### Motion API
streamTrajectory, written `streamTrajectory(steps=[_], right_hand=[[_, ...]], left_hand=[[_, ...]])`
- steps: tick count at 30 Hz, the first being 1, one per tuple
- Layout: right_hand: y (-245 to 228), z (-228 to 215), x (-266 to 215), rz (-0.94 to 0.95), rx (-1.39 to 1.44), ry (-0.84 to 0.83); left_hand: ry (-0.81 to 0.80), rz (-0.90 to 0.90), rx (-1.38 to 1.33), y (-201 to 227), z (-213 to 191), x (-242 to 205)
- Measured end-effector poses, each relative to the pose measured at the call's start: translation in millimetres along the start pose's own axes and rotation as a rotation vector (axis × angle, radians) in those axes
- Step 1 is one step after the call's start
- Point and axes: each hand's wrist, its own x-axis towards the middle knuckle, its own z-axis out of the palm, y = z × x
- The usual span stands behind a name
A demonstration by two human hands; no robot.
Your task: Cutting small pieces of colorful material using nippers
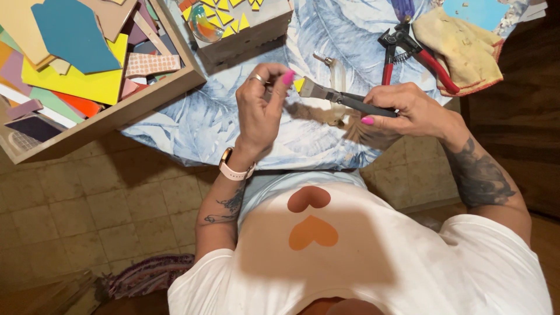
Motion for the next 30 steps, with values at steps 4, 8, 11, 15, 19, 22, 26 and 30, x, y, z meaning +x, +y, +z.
streamTrajectory(steps=[4,8,11,15,19,22,26,30], right_hand=[[-8,-1,2,0.004,-0.020,0.001],[-6,-1,0,0.007,-0.035,-0.004],[-11,-1,1,0.013,-0.021,-0.005],[-13,-1,2,-0.002,0.000,-0.006],[-13,0,3,-0.003,0.003,-0.005],[-13,0,3,-0.007,-0.008,-0.001],[-12,1,2,-0.007,-0.006,-0.002],[-10,2,1,-0.023,0.015,-0.006]], left_hand=[[-0.218,0.100,0.123,-14,-3,6],[-0.312,0.223,0.150,-20,-2,5],[-0.310,0.232,0.112,-18,0,4],[-0.289,0.241,0.079,-20,0,4],[-0.293,0.215,0.041,-24,-4,5],[-0.291,0.210,0.040,-26,-4,4],[-0.297,0.209,0.045,-24,-4,3],[-0.302,0.213,0.099,-25,-3,-1]])
